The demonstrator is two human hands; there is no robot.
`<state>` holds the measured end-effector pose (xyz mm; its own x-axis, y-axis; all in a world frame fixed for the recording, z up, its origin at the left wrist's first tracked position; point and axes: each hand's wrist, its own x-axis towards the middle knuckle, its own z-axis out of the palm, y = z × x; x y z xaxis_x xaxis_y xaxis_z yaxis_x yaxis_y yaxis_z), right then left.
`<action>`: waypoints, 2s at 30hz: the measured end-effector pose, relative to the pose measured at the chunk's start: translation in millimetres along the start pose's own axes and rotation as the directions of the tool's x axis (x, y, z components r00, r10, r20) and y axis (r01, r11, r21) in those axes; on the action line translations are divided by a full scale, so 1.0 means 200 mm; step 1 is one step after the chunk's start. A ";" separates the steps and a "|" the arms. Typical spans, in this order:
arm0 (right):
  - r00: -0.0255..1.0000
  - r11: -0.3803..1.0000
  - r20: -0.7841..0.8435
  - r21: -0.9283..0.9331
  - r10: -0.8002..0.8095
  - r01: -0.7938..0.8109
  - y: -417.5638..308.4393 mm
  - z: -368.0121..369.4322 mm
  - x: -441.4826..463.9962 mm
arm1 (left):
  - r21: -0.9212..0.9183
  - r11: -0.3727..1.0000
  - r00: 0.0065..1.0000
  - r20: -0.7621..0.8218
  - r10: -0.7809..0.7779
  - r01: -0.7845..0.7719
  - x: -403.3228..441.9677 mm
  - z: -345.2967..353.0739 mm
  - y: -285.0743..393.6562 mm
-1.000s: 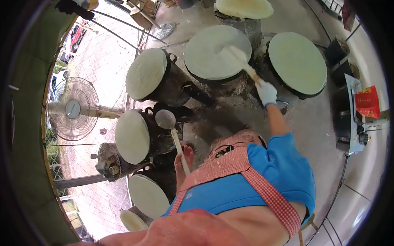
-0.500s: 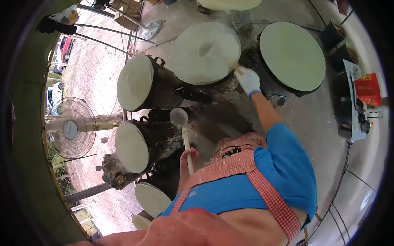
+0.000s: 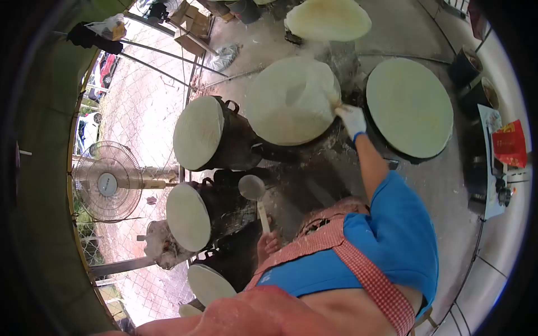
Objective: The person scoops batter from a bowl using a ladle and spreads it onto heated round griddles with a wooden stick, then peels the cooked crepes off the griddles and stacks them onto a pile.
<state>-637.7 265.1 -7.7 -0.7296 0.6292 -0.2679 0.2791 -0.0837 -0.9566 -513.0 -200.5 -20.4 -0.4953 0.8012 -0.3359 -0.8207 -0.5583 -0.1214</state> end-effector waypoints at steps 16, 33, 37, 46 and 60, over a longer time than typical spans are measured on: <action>0.998 1.000 0.059 -0.014 -0.027 0.028 0.19 0.01 -0.43 | -0.284 0.957 0.983 -0.185 0.004 -0.057 -0.21 -0.02 0.26; 0.797 0.186 0.279 -0.882 -0.535 0.434 0.19 -0.19 -0.22 | 0.030 0.997 0.944 -0.327 -0.055 0.069 0.69 0.45 0.53; 0.905 0.371 0.070 -0.897 -0.419 0.241 0.15 -0.27 -0.37 | 0.524 0.847 0.940 -0.232 0.249 -0.095 0.98 0.66 0.36; 0.904 0.565 0.124 -0.743 -0.409 0.358 0.23 0.13 -0.72 | 0.085 0.995 0.975 -0.220 -0.026 0.045 1.11 0.52 0.25; 0.733 0.838 0.662 -0.303 -0.157 0.454 0.04 0.62 -0.75 | -0.153 0.930 0.941 -0.107 0.320 -0.334 0.03 0.43 0.12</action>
<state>-603.1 73.6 9.8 -0.9919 -0.0373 -0.1216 0.0921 0.4492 -0.8887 -561.1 -190.0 54.9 -0.6986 0.5526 -0.4545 -0.5547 -0.8195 -0.1438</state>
